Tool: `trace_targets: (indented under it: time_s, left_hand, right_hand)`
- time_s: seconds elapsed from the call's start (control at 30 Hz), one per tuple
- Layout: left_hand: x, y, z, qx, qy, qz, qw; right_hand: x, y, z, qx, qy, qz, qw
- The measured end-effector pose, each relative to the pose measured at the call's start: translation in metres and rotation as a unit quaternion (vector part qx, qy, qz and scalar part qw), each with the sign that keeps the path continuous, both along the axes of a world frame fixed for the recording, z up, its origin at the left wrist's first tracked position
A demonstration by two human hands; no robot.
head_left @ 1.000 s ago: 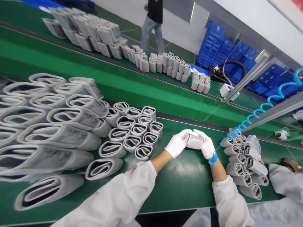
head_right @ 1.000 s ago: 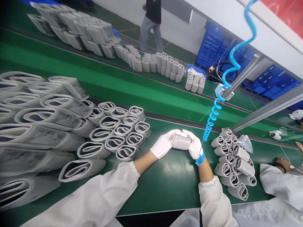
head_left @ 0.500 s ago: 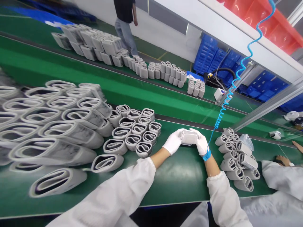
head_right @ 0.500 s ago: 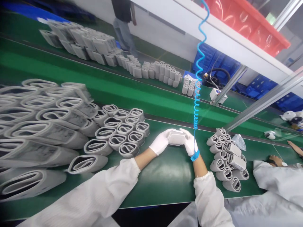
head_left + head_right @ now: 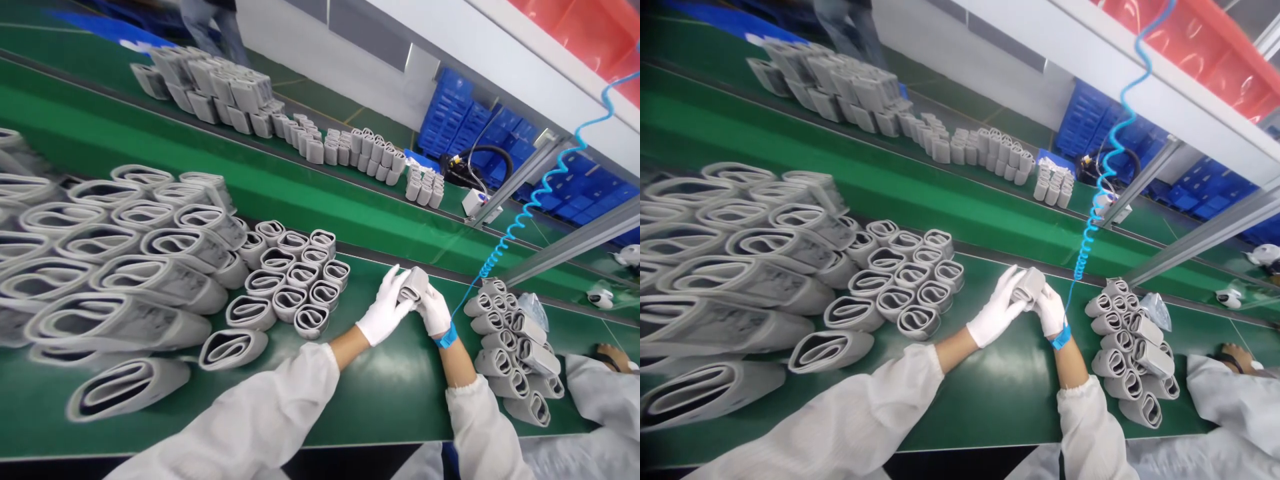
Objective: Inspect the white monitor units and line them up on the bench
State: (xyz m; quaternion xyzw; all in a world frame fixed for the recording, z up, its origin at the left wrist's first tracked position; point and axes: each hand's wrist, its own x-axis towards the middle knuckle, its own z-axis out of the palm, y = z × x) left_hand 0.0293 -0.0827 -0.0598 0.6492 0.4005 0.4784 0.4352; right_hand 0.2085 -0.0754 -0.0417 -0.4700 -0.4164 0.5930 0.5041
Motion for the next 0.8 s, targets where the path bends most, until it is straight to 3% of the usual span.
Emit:
trace_targets:
  time_s: [0.1, 0.23, 0.4, 0.67, 0.8]
  left_hand:
    - [0.001, -0.001, 0.008, -0.017, 0.001, -0.007, 1.0]
    - [0.001, 0.002, 0.012, -0.029, -0.069, -0.03, 0.997]
    - [0.001, 0.003, 0.014, -0.052, -0.132, -0.086, 0.986]
    - [0.001, 0.003, 0.017, -0.032, -0.106, -0.027, 0.993]
    - [0.0, 0.006, 0.014, -0.017, -0.078, 0.022, 0.997]
  right_hand:
    - [0.003, 0.0, 0.004, 0.021, 0.008, 0.023, 0.999]
    - [0.007, -0.003, 0.008, 0.067, -0.084, 0.074, 0.991]
    - [0.011, -0.001, 0.004, 0.064, -0.102, 0.063, 0.991]
    - [0.01, -0.003, 0.005, 0.086, -0.057, 0.057, 0.993]
    - [0.01, -0.003, 0.002, 0.05, -0.088, 0.072, 0.992]
